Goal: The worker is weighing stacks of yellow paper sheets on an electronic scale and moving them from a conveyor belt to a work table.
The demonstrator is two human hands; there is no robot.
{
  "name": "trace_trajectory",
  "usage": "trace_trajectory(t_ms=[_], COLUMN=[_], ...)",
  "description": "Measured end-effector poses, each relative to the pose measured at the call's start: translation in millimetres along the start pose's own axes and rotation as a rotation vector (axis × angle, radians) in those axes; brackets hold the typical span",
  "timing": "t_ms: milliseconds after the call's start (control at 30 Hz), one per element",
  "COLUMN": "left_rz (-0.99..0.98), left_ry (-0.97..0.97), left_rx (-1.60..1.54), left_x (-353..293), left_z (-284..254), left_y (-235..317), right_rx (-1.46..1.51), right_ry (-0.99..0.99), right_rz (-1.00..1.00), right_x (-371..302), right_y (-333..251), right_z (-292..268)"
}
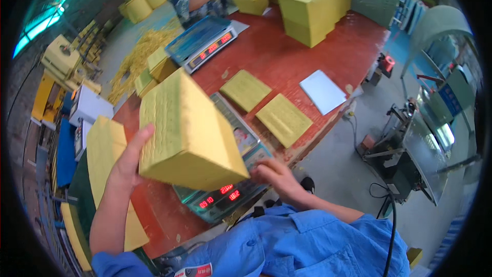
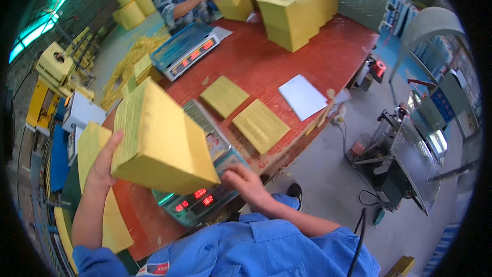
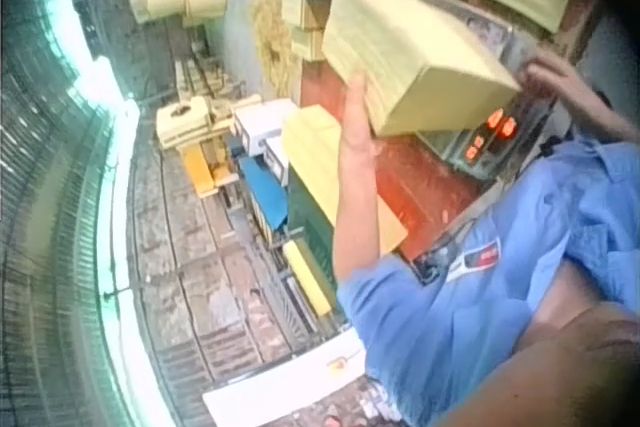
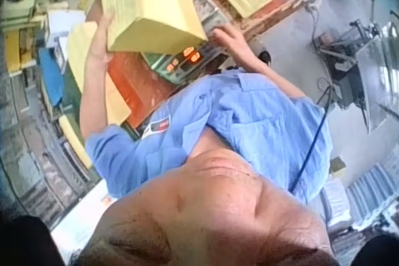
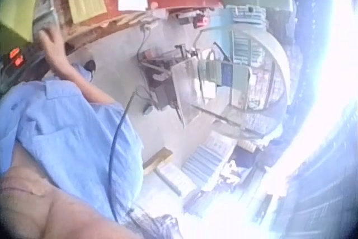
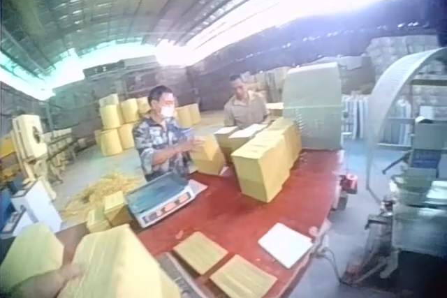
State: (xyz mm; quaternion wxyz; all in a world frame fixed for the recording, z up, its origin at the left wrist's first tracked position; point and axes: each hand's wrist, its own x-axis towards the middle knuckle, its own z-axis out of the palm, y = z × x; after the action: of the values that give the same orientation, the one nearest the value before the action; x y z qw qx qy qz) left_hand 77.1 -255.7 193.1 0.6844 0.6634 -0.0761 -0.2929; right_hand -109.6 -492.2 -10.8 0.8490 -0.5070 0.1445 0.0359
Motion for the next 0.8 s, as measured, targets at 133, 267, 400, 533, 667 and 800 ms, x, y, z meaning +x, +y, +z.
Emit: trace_trajectory(t_ms=[133, 267, 400, 533, 667, 800], left_rz=[-0.19, -0.186, -0.076, 0.013, 0.052, -0.079], left_ry=[-0.006, -0.023, -0.137, -0.149, -0.152, -0.131], left_rx=[0.052, -0.112, -0.214, -0.212, -0.299, -0.435], left_x=[7, 5, 15, 80, 197, 307], left_z=[4, 28, 70, 148, 206, 214], left_y=[-11, -24, -36, -25, -31, -53], right_rx=[0.395, 0.374, 0.245, 0.061, -0.093, -0.106], right_ry=[-0.194, -0.255, -0.216, -0.137, -0.125, -0.115], right_rz=[0.172, 0.154, 0.118, 0.066, 0.017, 0.122], right_x=[16, 29, 17, 68, 157, 263], right_y=[12, 6, -63, -133, -191, -205], right_z=[5, -20, -66, -150, -242, -296])
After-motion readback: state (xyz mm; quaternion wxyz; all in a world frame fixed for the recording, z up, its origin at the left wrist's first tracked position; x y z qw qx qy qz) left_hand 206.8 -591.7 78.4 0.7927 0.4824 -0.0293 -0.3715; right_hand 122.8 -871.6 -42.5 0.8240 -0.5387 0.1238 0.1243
